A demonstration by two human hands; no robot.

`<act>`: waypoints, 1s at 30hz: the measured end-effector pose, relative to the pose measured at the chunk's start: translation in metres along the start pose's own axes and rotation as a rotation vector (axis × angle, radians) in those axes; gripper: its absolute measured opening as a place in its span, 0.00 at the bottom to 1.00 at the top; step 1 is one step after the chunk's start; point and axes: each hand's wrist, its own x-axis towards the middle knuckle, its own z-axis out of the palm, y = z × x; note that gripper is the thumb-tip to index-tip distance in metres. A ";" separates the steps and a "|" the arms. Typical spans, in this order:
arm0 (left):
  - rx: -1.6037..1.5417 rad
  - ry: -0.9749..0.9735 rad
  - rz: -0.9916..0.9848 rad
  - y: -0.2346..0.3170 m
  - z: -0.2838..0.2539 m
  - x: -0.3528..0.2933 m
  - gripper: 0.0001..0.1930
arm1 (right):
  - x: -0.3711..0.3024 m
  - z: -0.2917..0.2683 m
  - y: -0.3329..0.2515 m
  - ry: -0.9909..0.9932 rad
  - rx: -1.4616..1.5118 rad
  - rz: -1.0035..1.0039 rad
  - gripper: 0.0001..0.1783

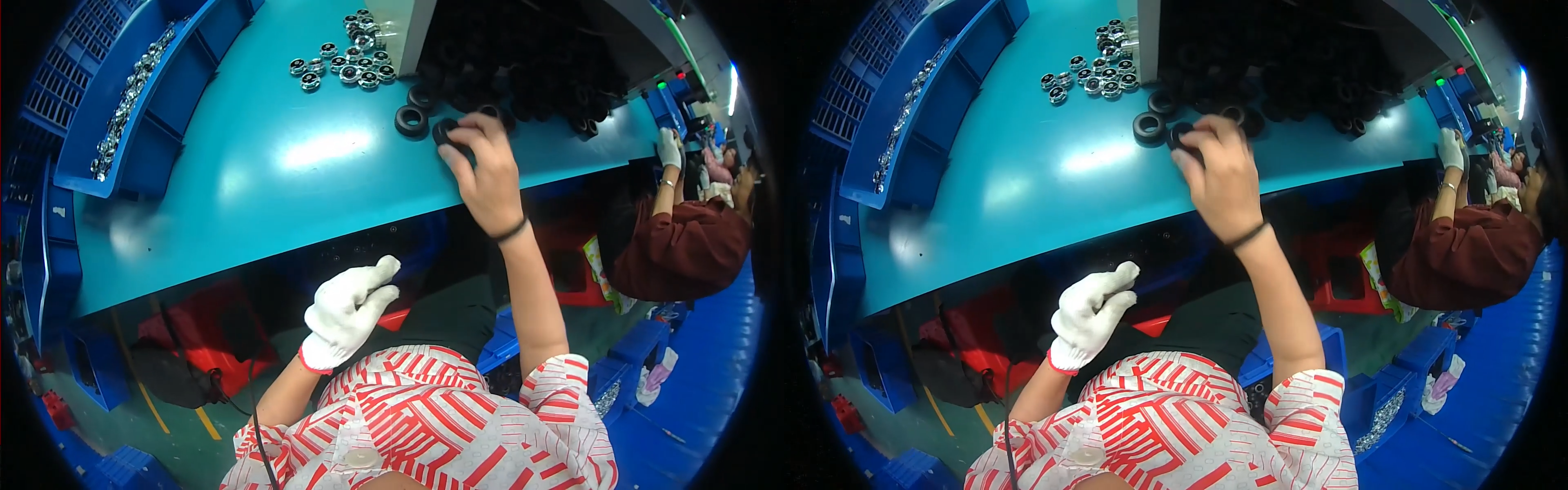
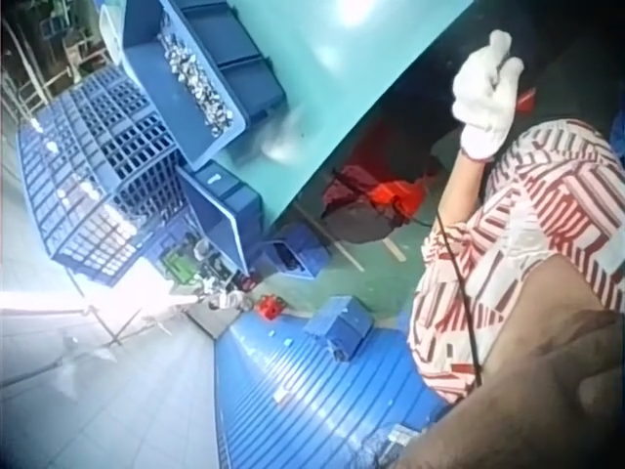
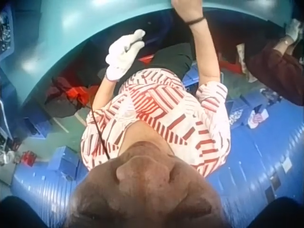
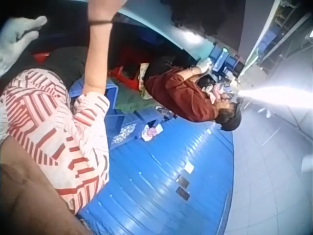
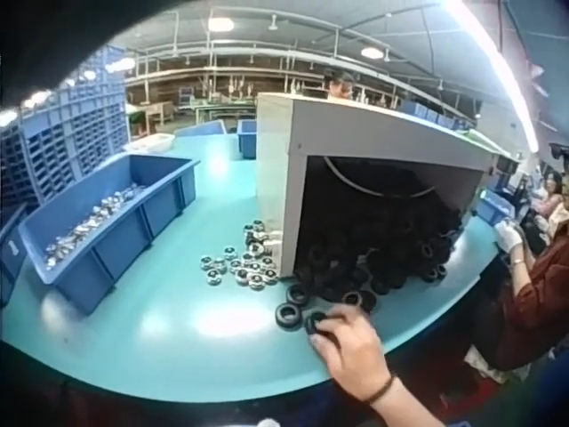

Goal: Assembling rubber tires onto plastic wheel hubs at a factory workbench.

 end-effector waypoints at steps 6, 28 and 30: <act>-0.626 0.145 -0.341 -0.002 -0.003 -0.015 0.32 | -0.069 -0.018 -0.066 -0.438 1.241 0.790 0.15; -0.523 0.196 -0.330 -0.005 -0.004 -0.036 0.32 | -0.116 0.017 -0.097 -0.582 1.361 0.982 0.13; -0.889 0.226 -0.490 -0.004 -0.007 -0.031 0.28 | -0.106 0.016 -0.103 -0.472 0.892 0.597 0.11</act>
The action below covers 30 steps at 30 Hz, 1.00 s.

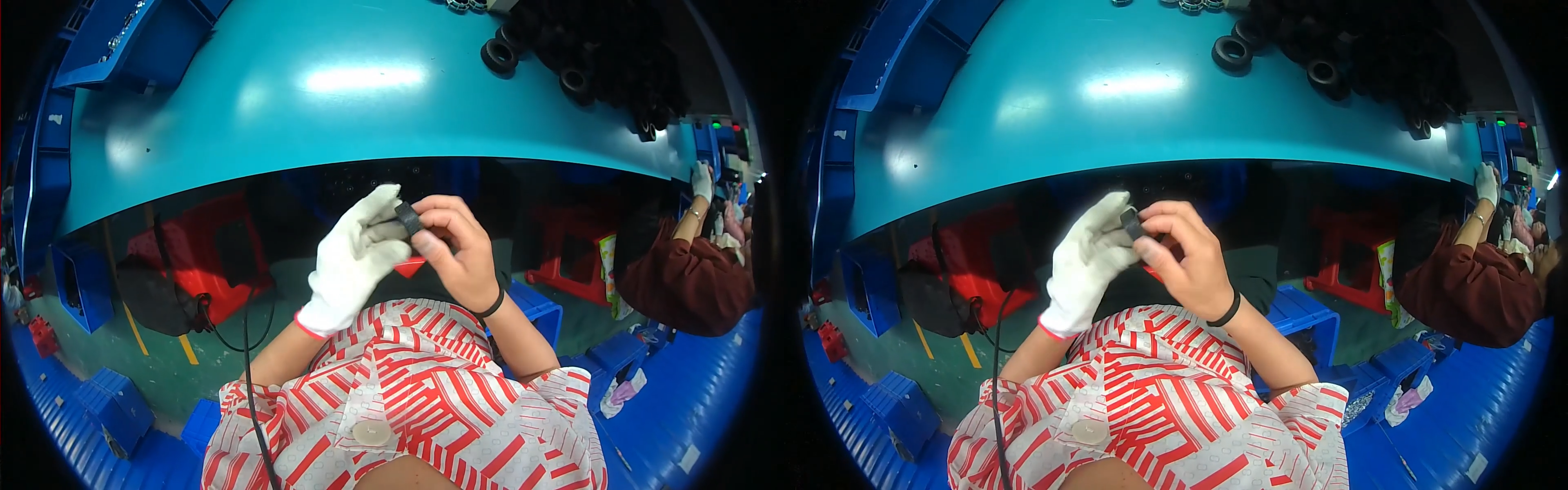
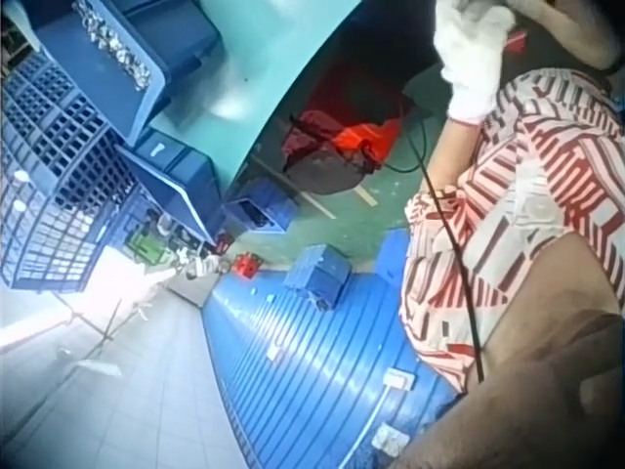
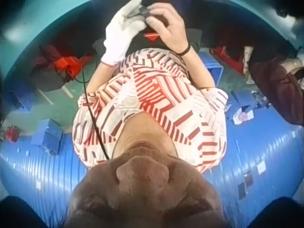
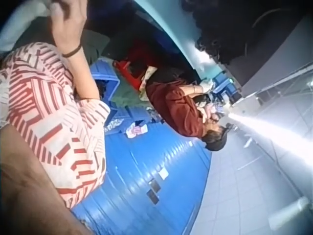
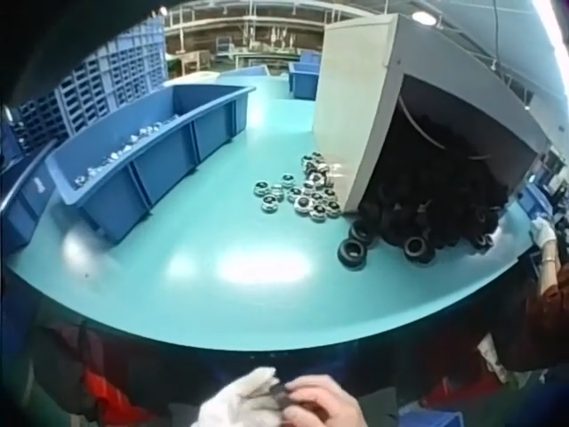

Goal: Assembling rubber tires onto plastic wheel hubs at a factory workbench.

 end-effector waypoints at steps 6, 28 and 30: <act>-0.420 -0.117 -0.182 -0.004 -0.014 0.011 0.22 | 0.019 -0.002 -0.011 -0.067 -0.559 -0.489 0.15; -0.462 -0.036 -0.131 -0.002 -0.031 0.008 0.23 | 0.171 -0.044 -0.066 0.166 -1.159 -0.597 0.12; -0.464 -0.042 -0.113 -0.003 -0.031 0.009 0.23 | 0.126 -0.027 -0.078 0.009 -0.877 -0.533 0.13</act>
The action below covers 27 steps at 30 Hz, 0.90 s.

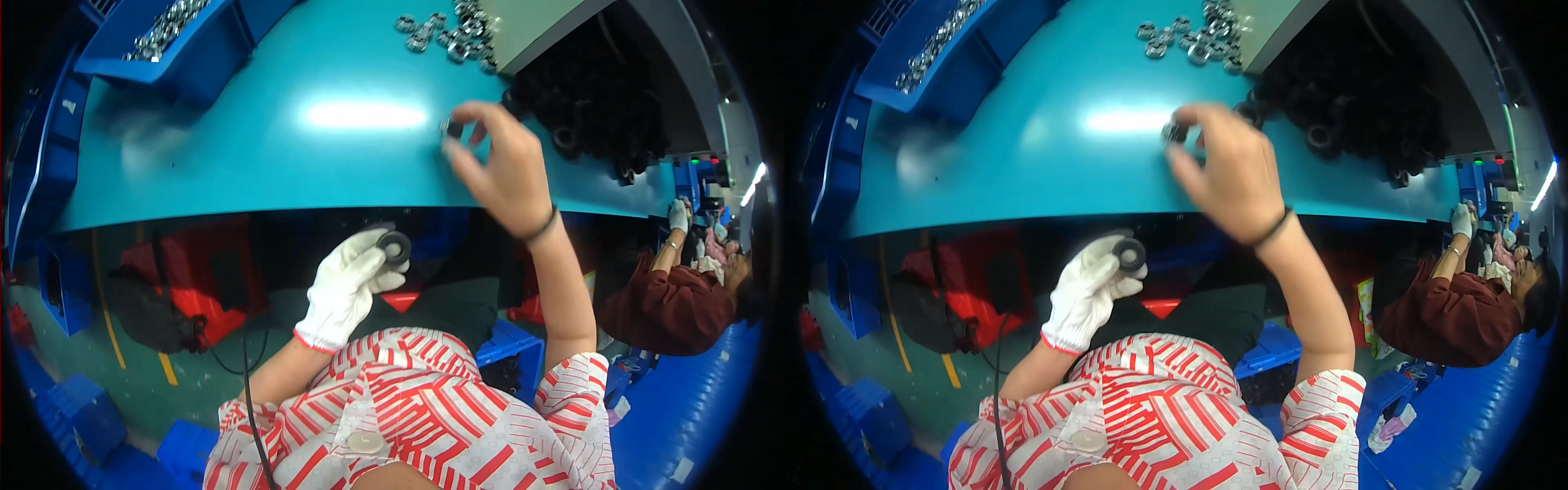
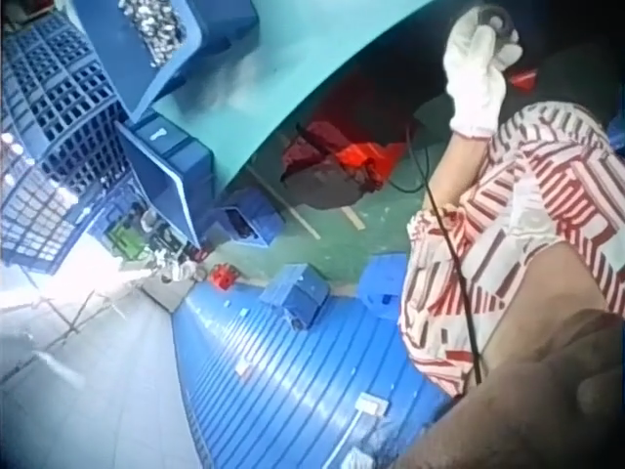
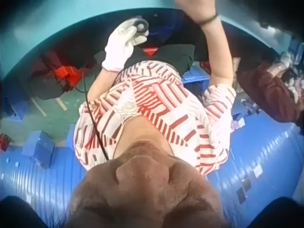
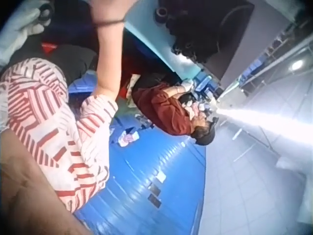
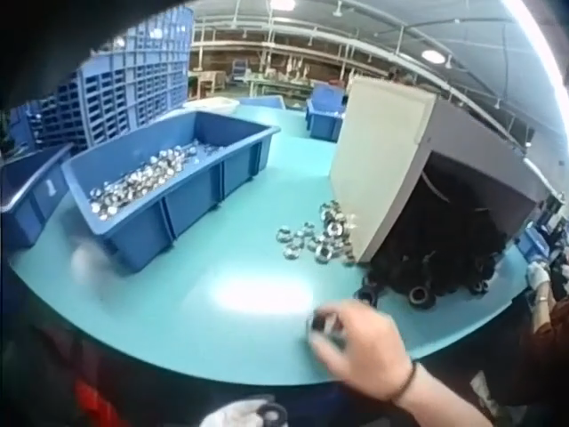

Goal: Assembling rubber tires onto plastic wheel hubs at a factory workbench.

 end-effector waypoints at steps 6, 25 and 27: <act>-0.017 0.022 -0.009 -0.014 0.007 0.007 0.20 | -0.099 0.025 -0.029 -0.126 0.317 0.071 0.17; 0.554 0.097 0.171 -0.040 0.018 0.000 0.26 | -0.140 0.040 -0.023 -0.158 0.492 0.320 0.22; 0.665 0.126 0.209 -0.037 0.025 -0.001 0.28 | -0.146 0.045 -0.018 -0.175 0.462 0.301 0.26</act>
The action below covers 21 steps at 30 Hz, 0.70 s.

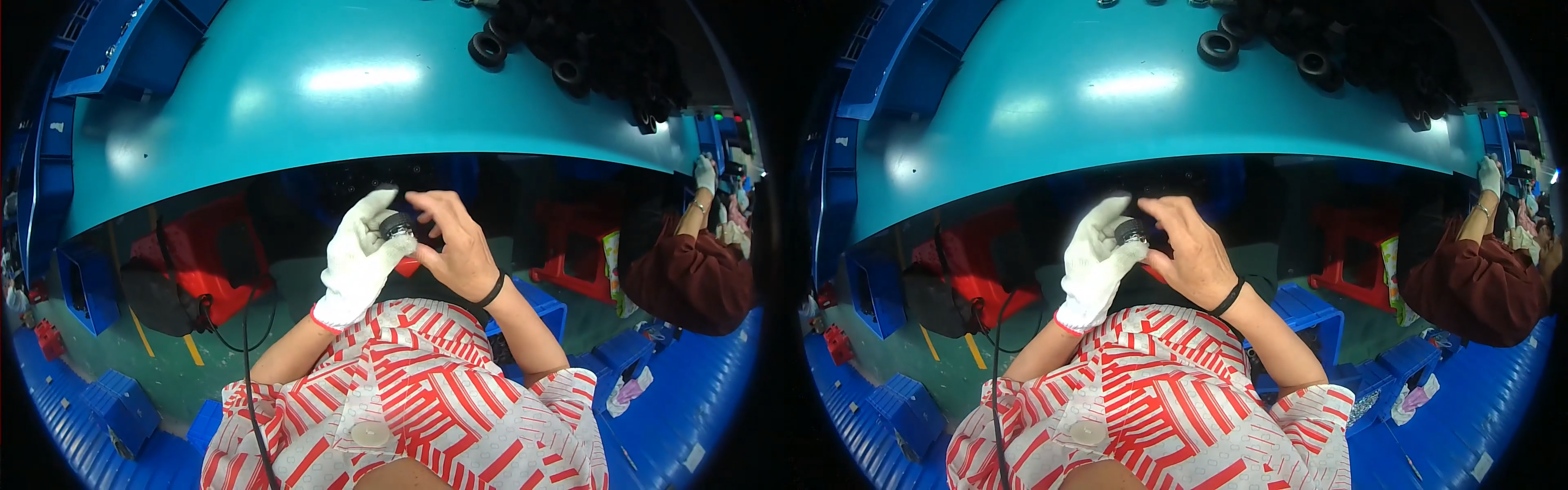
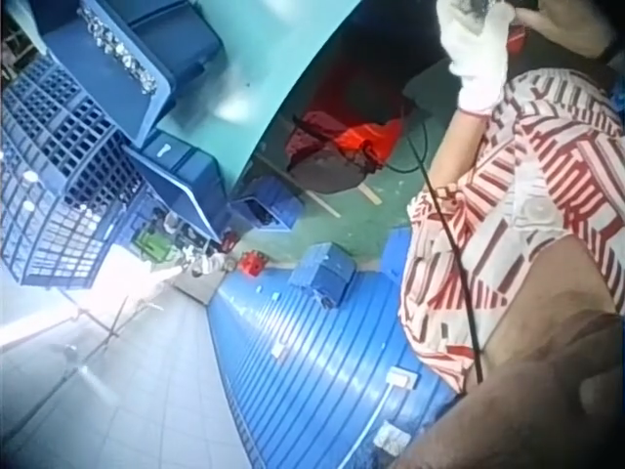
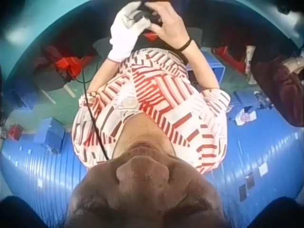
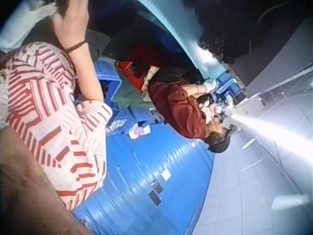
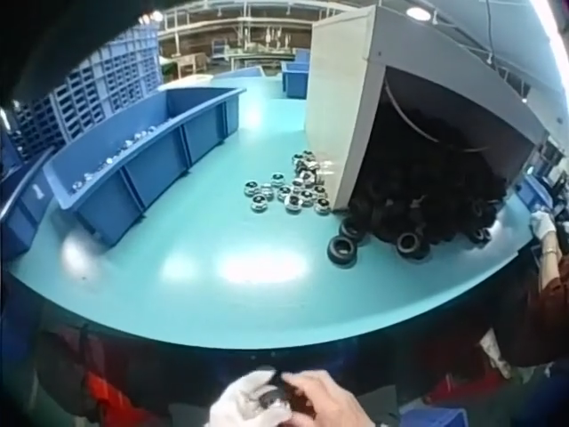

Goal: Assembling rubber tires onto plastic wheel hubs at a factory workbench.

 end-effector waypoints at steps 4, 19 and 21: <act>0.085 -0.060 0.052 -0.010 -0.005 -0.002 0.29 | -0.002 0.003 0.007 -0.023 -0.112 -0.076 0.23; 0.394 -0.096 0.015 -0.018 -0.015 0.009 0.16 | 0.005 0.008 0.017 -0.138 -0.103 -0.009 0.18; 0.464 -0.096 0.073 -0.017 -0.018 0.008 0.15 | 0.005 0.008 0.017 -0.169 -0.181 -0.048 0.18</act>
